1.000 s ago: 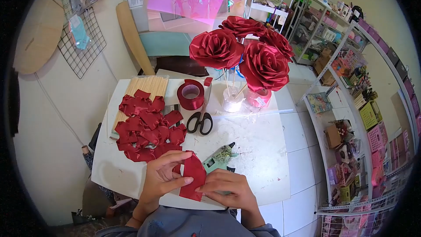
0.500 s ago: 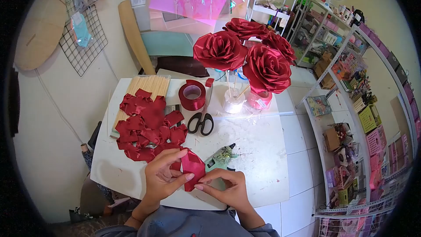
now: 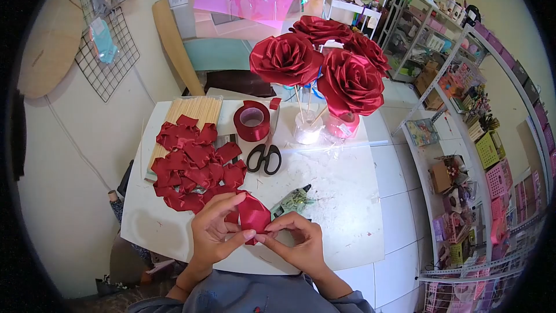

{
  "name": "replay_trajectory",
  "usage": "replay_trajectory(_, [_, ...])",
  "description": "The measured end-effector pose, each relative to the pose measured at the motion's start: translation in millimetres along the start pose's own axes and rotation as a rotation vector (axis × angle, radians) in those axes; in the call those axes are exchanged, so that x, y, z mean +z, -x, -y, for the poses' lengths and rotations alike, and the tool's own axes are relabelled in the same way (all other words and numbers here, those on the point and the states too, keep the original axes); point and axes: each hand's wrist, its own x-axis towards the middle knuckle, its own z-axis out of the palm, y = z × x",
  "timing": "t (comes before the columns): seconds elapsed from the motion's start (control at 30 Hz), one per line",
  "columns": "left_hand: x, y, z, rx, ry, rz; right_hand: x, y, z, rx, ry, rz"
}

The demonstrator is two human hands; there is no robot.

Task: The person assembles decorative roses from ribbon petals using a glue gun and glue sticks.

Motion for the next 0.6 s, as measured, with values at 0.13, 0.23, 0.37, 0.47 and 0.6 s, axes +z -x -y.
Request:
replay_trajectory(0.13, [-1.0, 1.1, 3.0, -0.004, -0.027, 0.002, 0.4, -0.1, 0.9, -0.014, 0.018, -0.014])
replay_trajectory(0.23, [-1.4, 1.1, 2.8, 0.004, -0.058, 0.008, 0.5, 0.0, -0.1, -0.017, 0.021, -0.014])
replay_trajectory(0.37, [-1.1, 2.4, 6.3, 0.045, -0.044, -0.031, 5.3, -1.7, 12.3, 0.045, -0.086, -0.041])
replay_trajectory(0.47, [-0.6, 3.1, 4.5, 0.046, -0.006, -0.121, 7.2, -0.3, 11.0, -0.061, -0.259, -0.149])
replay_trajectory(0.6, [8.1, 4.0, 4.1, 0.08, 0.038, -0.185, 3.5, 9.3, -3.1, 0.082, -0.101, 0.111])
